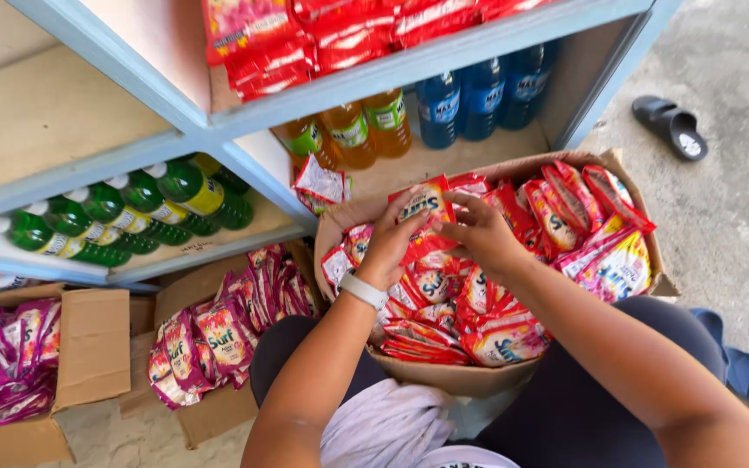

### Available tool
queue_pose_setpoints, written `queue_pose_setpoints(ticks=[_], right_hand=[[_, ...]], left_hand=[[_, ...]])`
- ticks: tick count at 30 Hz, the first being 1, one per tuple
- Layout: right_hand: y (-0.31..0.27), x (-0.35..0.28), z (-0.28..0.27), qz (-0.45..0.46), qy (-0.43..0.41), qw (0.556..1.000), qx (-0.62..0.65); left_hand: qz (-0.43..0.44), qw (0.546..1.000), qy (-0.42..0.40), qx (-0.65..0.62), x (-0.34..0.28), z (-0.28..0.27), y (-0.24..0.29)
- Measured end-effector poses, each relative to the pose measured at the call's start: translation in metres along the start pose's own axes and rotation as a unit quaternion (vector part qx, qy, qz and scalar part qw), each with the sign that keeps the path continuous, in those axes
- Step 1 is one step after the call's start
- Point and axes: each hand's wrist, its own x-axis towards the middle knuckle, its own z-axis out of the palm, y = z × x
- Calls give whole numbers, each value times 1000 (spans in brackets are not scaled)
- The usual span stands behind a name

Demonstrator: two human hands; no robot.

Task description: Taking detergent packets from a cardboard box and arranging them neatly on a store shelf.

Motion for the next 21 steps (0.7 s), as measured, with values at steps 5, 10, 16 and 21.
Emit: queue_pose_setpoints(ticks=[5,10,16,21], right_hand=[[-9,-34,-27,54,26,996,70],[-42,-72,-48,121,32,986,112],[-162,-79,-68,-100,-5,983,151],[-261,-46,-88,-285,-51,931,222]], left_hand=[[-156,980,-92,-81,-44,24,44],[-261,955,-133,-31,-43,52,62],[-63,965,-252,47,5,131,173],[144,951,-247,116,78,198,253]])
